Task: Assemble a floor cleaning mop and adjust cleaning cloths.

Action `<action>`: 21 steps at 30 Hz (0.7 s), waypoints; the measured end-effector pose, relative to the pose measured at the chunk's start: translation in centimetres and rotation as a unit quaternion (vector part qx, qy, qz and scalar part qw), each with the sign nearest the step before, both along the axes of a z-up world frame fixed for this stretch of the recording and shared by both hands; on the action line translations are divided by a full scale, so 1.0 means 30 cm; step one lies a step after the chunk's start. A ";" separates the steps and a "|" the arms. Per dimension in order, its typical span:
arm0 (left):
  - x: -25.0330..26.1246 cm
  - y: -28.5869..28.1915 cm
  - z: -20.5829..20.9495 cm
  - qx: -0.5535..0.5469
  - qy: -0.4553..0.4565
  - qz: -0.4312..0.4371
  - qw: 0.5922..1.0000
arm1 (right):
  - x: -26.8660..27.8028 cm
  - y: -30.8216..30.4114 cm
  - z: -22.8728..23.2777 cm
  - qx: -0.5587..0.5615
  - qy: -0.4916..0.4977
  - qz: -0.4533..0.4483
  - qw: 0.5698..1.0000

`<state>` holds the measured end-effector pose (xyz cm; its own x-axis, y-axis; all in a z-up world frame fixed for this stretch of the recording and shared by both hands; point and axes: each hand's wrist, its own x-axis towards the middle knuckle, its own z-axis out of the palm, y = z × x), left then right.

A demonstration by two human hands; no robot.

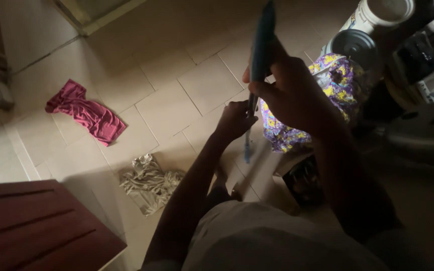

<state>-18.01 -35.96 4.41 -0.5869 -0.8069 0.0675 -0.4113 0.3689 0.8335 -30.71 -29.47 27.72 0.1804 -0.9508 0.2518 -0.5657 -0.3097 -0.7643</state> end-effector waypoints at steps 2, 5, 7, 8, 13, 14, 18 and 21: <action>-0.032 -0.053 -0.055 0.014 -0.002 0.005 1.000 | -0.015 -0.067 -0.044 0.022 0.036 -0.008 0.999; -0.060 -0.138 -0.130 0.044 0.010 0.013 0.999 | -0.017 -0.160 -0.091 0.017 0.068 -0.011 0.997; -0.072 -0.204 -0.168 0.056 0.024 0.016 0.998 | -0.027 -0.218 -0.118 -0.015 0.065 -0.007 0.998; -0.076 -0.239 -0.184 0.035 0.016 0.018 0.999 | -0.036 -0.247 -0.133 -0.008 0.047 -0.017 0.999; -0.037 -0.372 -0.119 0.047 -0.026 0.030 0.998 | -0.047 -0.369 -0.150 -0.031 -0.007 -0.007 0.999; -0.023 -0.401 -0.111 0.048 -0.038 0.037 0.997 | -0.042 -0.390 -0.145 -0.010 -0.026 -0.011 1.000; 0.055 -0.496 -0.098 0.012 -0.093 0.054 0.994 | -0.007 -0.470 -0.160 0.015 -0.095 0.000 0.995; 0.123 -0.551 -0.076 0.030 -0.087 0.076 0.993 | 0.015 -0.538 -0.192 -0.031 -0.099 0.040 0.994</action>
<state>-14.31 -52.49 2.13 -0.4563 -0.8866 -0.0752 -0.5980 0.2430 0.7638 -30.25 -45.62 21.98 0.1963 -0.9167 0.3480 -0.3772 -0.3982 -0.8362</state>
